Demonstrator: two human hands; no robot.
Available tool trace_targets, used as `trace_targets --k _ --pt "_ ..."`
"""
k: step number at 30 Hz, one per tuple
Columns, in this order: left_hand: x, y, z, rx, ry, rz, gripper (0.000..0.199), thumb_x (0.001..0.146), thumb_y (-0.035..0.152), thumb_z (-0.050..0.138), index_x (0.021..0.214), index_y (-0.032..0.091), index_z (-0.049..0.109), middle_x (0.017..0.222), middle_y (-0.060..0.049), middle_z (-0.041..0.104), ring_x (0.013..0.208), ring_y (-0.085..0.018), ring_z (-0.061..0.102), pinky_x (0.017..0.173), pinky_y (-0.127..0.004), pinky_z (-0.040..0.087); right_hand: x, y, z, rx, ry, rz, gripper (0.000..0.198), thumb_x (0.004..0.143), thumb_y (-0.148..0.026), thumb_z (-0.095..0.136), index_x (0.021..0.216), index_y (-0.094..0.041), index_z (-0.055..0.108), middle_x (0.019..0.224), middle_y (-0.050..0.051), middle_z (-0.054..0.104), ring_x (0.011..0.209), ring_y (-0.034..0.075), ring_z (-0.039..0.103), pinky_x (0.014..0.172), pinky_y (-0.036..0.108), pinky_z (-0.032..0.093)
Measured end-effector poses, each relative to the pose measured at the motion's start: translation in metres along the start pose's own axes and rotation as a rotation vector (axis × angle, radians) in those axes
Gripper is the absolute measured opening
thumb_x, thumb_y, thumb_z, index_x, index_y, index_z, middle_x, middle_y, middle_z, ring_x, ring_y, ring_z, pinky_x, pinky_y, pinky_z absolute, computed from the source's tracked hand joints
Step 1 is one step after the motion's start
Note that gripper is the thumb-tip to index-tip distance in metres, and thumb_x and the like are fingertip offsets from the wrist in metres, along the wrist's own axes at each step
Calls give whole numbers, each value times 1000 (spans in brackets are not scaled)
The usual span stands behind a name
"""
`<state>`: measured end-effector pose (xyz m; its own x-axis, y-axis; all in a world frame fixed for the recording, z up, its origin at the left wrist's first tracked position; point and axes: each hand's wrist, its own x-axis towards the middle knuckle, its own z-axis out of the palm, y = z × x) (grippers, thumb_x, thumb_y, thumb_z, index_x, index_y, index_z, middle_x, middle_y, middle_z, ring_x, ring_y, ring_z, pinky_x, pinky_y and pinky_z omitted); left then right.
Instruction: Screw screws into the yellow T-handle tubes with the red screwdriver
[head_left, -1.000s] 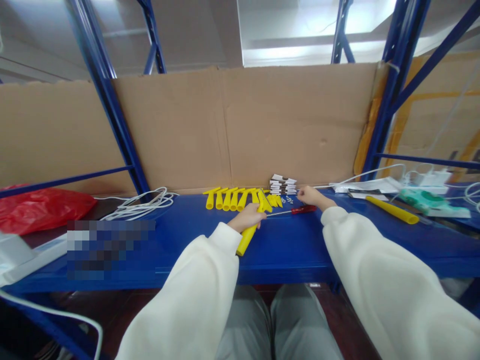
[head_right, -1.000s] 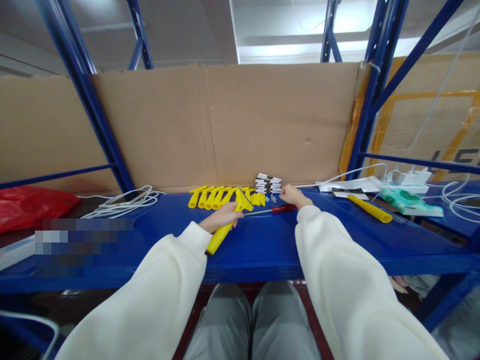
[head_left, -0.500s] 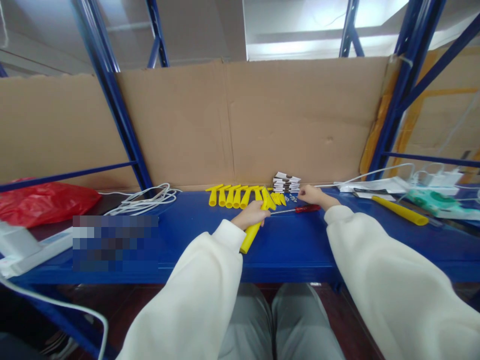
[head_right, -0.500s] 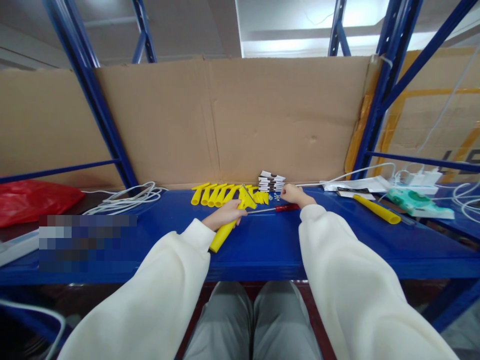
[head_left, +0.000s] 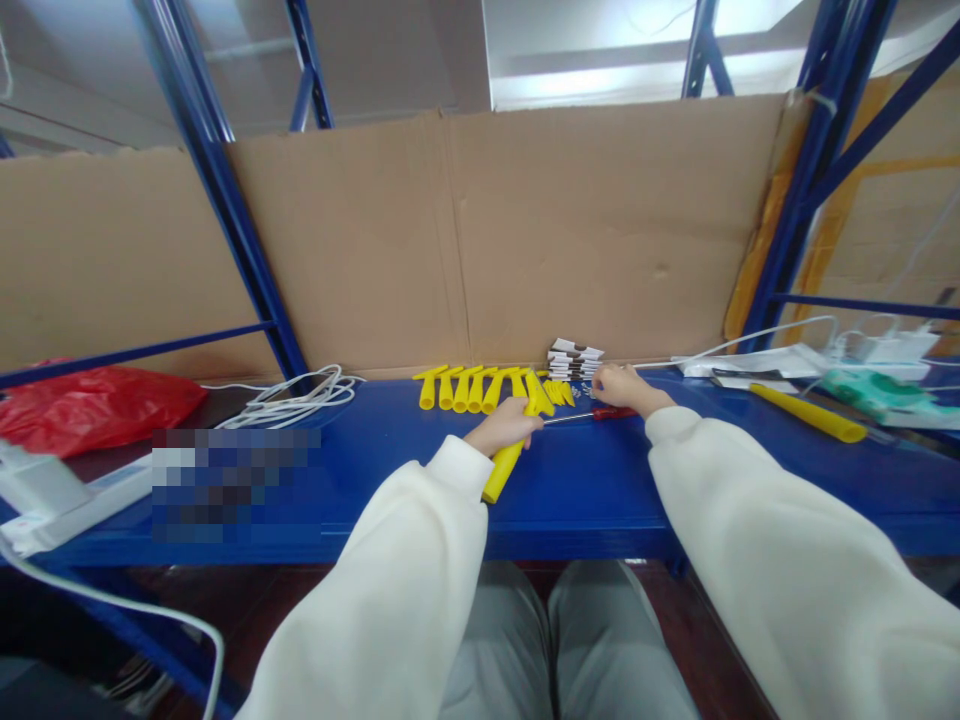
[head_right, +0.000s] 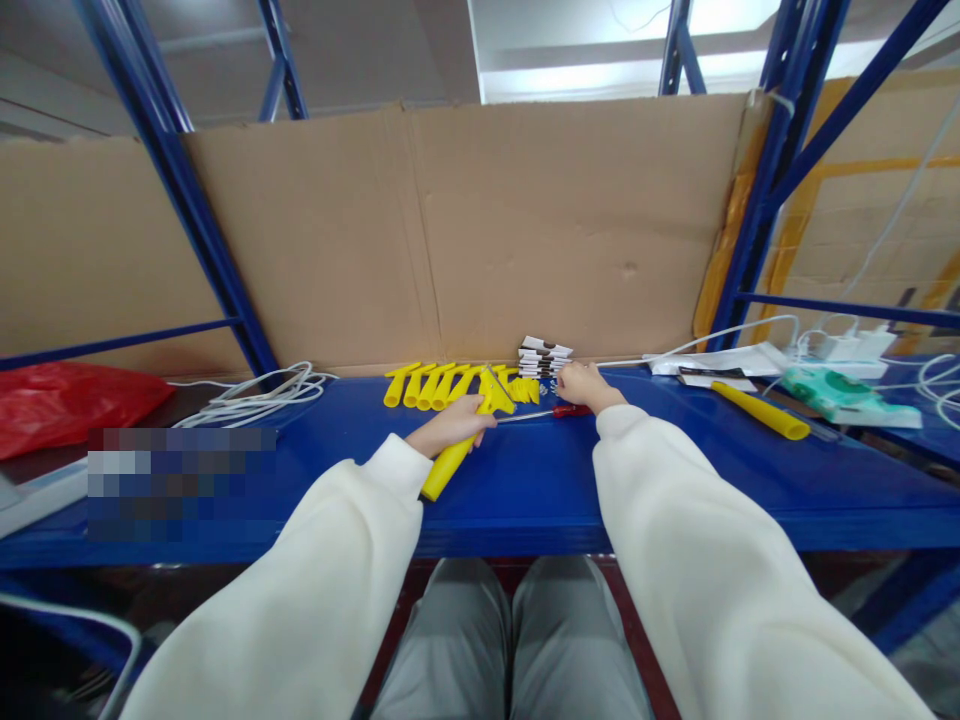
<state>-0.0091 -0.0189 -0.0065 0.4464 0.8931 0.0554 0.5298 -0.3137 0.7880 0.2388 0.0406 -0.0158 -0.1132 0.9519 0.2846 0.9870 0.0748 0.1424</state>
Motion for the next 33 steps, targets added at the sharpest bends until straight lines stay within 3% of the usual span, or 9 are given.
trace_targets --k 16,26,33 --pt "2 -2 -2 3 36 -77 10 80 9 57 75 17 56 44 4 53 43 -14 54 48 -22 41 -12 8 -10 165 135 63 26 89 -21 51 97 -20 76 102 11 79 96 25 70 82 29 47" --pt "4 -6 -6 -60 64 -86 15 78 5 55 69 17 56 49 4 56 39 -11 49 45 -22 42 -27 23 -1 444 -55 58 23 87 -36 64 91 -19 77 88 7 79 81 21 71 72 26 51" --pt "11 -13 -6 -46 149 -91 13 74 5 62 67 16 59 57 3 58 45 -10 50 50 -23 43 -34 23 -2 518 -118 18 26 87 -42 65 88 -20 79 90 7 79 84 23 72 74 28 54"
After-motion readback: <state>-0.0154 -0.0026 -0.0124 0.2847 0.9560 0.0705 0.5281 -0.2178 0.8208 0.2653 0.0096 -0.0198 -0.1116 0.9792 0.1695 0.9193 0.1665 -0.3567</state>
